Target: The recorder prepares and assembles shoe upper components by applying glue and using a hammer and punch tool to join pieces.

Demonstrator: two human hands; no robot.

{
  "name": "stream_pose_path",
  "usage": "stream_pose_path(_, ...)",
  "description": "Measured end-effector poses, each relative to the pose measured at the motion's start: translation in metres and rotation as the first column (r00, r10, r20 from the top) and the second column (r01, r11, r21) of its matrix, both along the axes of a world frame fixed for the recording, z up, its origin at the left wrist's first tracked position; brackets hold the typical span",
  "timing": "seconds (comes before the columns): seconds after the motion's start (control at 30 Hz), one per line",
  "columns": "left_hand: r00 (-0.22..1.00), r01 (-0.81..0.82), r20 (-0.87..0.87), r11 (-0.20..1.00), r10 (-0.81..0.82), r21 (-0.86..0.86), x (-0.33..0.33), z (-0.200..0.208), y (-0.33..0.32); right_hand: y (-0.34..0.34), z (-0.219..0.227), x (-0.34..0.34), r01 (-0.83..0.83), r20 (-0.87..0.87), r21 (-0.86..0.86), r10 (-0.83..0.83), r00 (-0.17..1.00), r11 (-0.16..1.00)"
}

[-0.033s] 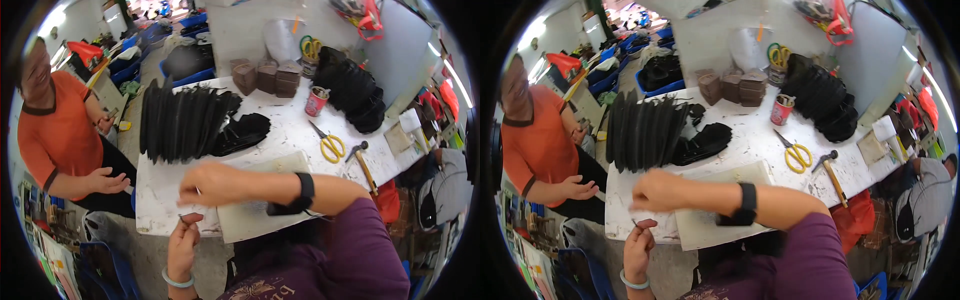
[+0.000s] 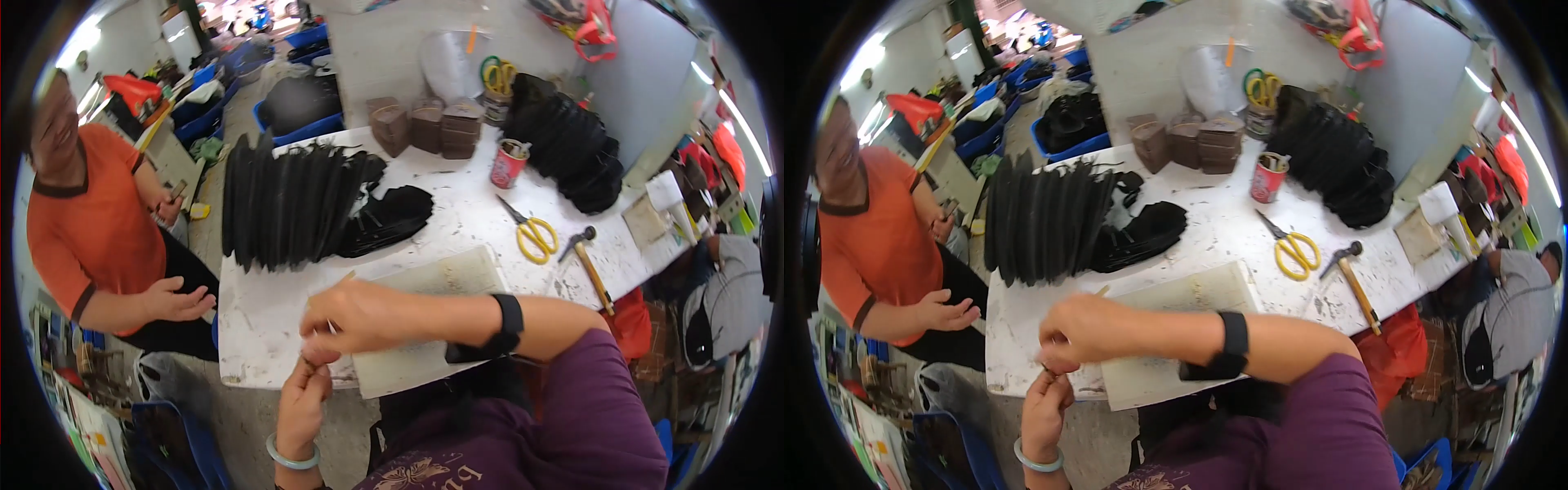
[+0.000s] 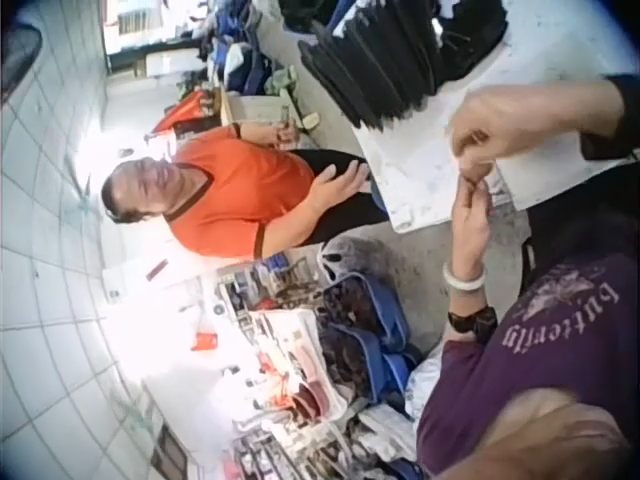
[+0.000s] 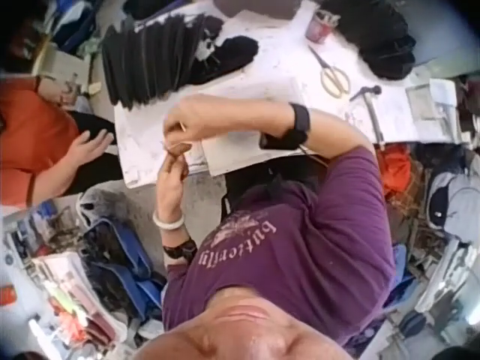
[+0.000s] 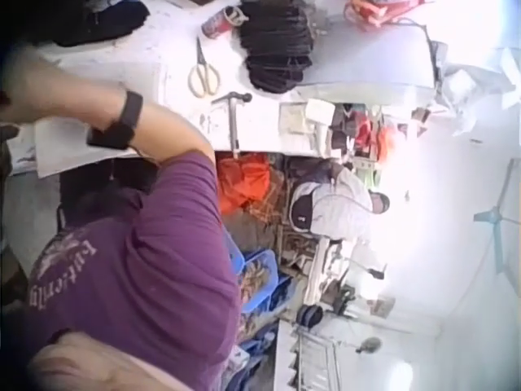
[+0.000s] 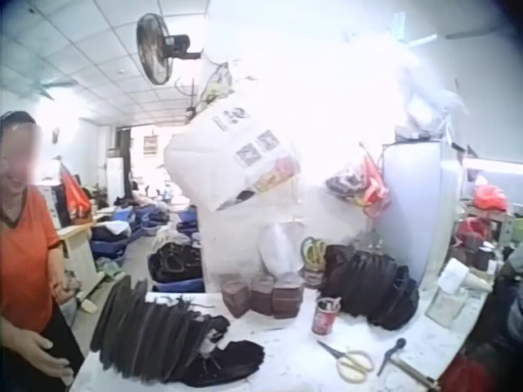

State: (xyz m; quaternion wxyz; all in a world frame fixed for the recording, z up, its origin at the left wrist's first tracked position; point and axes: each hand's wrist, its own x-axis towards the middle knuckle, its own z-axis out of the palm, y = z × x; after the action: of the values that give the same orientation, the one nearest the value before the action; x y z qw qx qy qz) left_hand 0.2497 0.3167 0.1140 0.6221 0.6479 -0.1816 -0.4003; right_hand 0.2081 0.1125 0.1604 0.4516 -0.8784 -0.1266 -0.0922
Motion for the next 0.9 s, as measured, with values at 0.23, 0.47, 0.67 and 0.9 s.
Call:
stream_pose_path(0.23, 0.891, 0.444, 0.118, 0.896, -0.439, -0.02, -0.062, 0.014, -0.072, -0.023, -0.008, -0.123, 0.292, -0.058, 0.159, -0.286, 0.956, 0.943)
stream_pose_path(0.47, 0.73, 0.532, 0.407, 0.83, -0.549, 0.164, -0.084, 0.008, -0.127, -0.153, -0.039, -0.241, 0.86, -0.297, 0.262, -0.811, 0.504, 0.438)
stream_pose_path(0.67, 0.8, 0.441, 0.394, 0.889, -0.453, 0.127, -0.076, -0.01, -0.147, -0.275, -0.115, -0.339, 0.992, -0.071, -0.08, -0.993, 0.095, 0.101)
stream_pose_path(0.9, 0.853, 0.246, 0.414, 0.944, -0.319, 0.222, -0.058, -0.05, -0.153, -0.249, -0.088, -0.223, 0.823, 0.139, -0.239, -0.821, 0.554, 0.516)
